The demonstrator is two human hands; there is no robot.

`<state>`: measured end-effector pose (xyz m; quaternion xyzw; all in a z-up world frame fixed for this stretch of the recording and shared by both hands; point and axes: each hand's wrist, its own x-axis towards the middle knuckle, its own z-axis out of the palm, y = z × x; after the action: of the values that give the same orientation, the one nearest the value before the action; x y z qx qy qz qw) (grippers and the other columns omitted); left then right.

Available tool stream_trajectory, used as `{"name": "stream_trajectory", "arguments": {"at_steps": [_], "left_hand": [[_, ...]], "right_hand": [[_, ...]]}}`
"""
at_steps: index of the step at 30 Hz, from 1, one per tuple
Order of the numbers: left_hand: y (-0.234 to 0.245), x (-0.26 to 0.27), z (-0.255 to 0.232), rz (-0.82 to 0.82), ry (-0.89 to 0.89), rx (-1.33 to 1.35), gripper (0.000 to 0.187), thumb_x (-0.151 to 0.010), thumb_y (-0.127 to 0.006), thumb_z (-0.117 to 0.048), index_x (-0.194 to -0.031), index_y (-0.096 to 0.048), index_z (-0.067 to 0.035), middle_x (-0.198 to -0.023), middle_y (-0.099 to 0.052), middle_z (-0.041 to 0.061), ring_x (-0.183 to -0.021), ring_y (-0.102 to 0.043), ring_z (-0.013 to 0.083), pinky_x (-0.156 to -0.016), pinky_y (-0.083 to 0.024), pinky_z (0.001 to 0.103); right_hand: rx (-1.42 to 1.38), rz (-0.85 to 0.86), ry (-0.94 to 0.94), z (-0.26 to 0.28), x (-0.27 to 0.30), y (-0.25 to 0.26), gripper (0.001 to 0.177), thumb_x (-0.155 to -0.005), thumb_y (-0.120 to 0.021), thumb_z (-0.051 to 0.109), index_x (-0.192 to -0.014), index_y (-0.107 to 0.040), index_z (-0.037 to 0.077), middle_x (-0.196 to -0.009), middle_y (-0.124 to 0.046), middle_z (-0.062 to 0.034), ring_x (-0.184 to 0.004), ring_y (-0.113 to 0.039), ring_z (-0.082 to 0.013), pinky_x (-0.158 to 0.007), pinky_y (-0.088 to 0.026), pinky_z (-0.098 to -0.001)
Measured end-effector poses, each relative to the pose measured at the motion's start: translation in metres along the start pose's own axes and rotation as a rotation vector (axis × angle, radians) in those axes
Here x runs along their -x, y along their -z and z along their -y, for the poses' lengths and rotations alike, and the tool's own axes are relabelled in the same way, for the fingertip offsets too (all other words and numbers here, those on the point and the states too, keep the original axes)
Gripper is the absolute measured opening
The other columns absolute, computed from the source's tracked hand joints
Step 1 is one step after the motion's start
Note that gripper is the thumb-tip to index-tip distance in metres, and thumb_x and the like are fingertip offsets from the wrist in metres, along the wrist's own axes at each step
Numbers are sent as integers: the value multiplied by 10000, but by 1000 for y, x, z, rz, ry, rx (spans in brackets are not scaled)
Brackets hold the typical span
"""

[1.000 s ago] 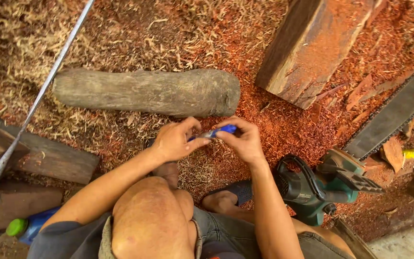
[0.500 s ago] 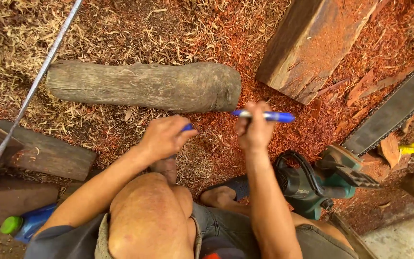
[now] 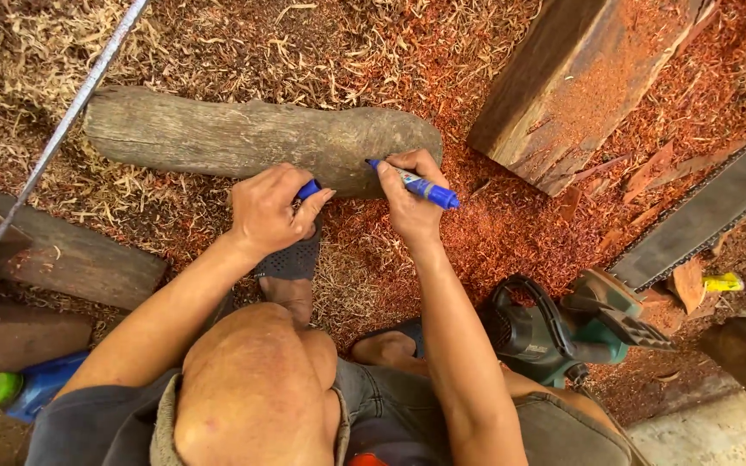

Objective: The person kneels on the ground, measures a log with a tape measure, marks it with a marker, and cuts the log with a chainsaw. They then pick up the cut piece, measure its cut end with the tape measure, and set it down among other cut wood pieces.

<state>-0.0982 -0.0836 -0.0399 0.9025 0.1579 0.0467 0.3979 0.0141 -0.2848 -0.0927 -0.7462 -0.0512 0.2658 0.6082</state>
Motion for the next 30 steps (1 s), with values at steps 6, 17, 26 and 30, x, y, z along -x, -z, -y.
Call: {"name": "stream_trajectory", "arguments": {"at_steps": [6, 17, 26, 30], "left_hand": [[-1, 1, 1, 6, 2, 2, 263, -912, -841, -282, -918, -700, -61, -810, -688, 88, -693, -692, 266, -588, -535, 371], [-9, 3, 0, 189, 33, 66, 301, -871, -822, -313, -1069, -773, -92, -985, -777, 122, -786, -753, 264, -692, -599, 375], [12, -32, -33, 260, 32, 154, 271, -840, -805, -270, -1056, -758, -113, -900, -782, 119, -772, -752, 325, -687, -603, 425], [18, -35, -36, 297, -18, 173, 252, -845, -799, -249, -1045, -743, -105, -856, -769, 109, -747, -745, 314, -661, -591, 434]], "right_hand": [[101, 50, -10, 2, -1, -4, 165, -944, -773, 86, -911, -617, 45, -908, -686, -81, -811, -663, -145, -728, -576, -321], [82, -19, -35, 8, 22, 22, 247, -894, -779, 323, -868, -660, 108, -861, -665, -18, -785, -633, -128, -704, -549, -339], [-133, 173, 37, -2, 1, 18, 181, -885, -795, 148, -812, -644, 79, -780, -642, -16, -686, -562, -99, -594, -487, -256], [-157, 167, 48, 8, 8, 13, 165, -903, -778, 74, -822, -636, 59, -772, -624, -29, -671, -524, -87, -580, -438, -238]]}}
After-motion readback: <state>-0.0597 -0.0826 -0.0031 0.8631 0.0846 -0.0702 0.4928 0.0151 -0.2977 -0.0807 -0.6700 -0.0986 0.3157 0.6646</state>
